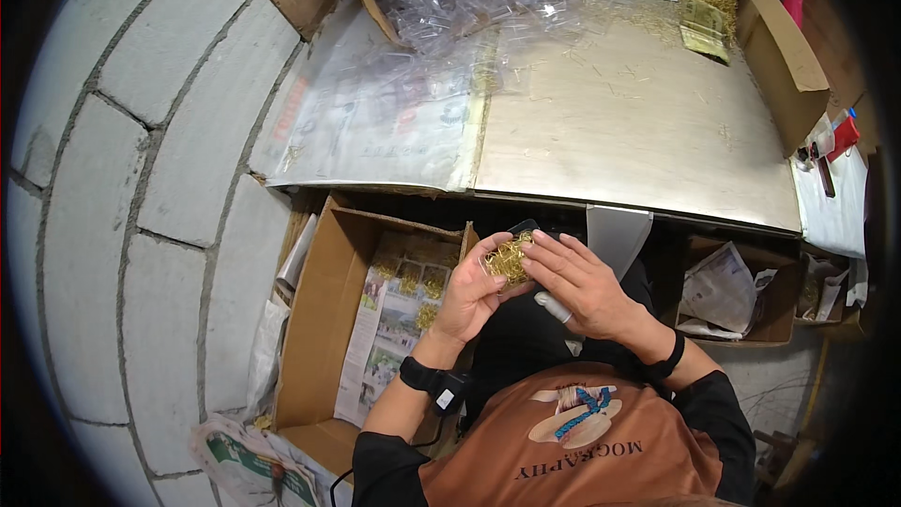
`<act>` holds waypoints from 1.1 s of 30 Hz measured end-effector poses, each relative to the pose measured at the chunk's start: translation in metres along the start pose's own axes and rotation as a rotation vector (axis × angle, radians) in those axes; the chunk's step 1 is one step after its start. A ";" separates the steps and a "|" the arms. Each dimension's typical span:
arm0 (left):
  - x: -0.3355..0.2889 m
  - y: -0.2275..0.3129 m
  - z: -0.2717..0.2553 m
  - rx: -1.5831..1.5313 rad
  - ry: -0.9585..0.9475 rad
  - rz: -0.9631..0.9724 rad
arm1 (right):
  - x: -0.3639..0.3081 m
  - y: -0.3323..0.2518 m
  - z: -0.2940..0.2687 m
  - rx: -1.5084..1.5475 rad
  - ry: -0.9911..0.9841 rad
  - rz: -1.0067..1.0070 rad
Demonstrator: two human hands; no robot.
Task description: Picking up small metal pins from a workbench and packing them into small plastic bags.
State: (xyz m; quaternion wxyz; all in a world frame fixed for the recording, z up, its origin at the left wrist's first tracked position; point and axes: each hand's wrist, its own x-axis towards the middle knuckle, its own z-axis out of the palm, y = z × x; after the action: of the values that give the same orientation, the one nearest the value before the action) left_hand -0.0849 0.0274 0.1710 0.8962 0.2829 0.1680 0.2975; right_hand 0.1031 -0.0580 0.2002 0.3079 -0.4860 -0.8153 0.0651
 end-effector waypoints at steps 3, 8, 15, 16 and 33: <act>-0.002 0.000 -0.004 0.052 0.020 0.010 | 0.002 -0.001 0.006 0.007 -0.022 0.001; -0.006 -0.001 -0.011 0.177 0.075 0.022 | 0.002 -0.001 0.014 -0.046 -0.112 -0.007; -0.015 0.011 -0.012 0.119 0.050 0.059 | 0.014 -0.013 0.017 -0.152 -0.186 -0.033; -0.017 0.013 -0.012 0.068 0.044 0.069 | 0.014 -0.013 0.022 -0.117 -0.179 -0.027; -0.027 0.007 -0.022 0.258 0.306 0.128 | 0.043 -0.010 0.047 0.284 -0.041 0.177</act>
State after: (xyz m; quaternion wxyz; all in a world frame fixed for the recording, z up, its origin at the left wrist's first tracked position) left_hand -0.1188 0.0240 0.1618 0.7959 0.3572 0.3205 0.3691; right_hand 0.0543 -0.0185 0.1856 0.3499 -0.5059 -0.7582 0.2163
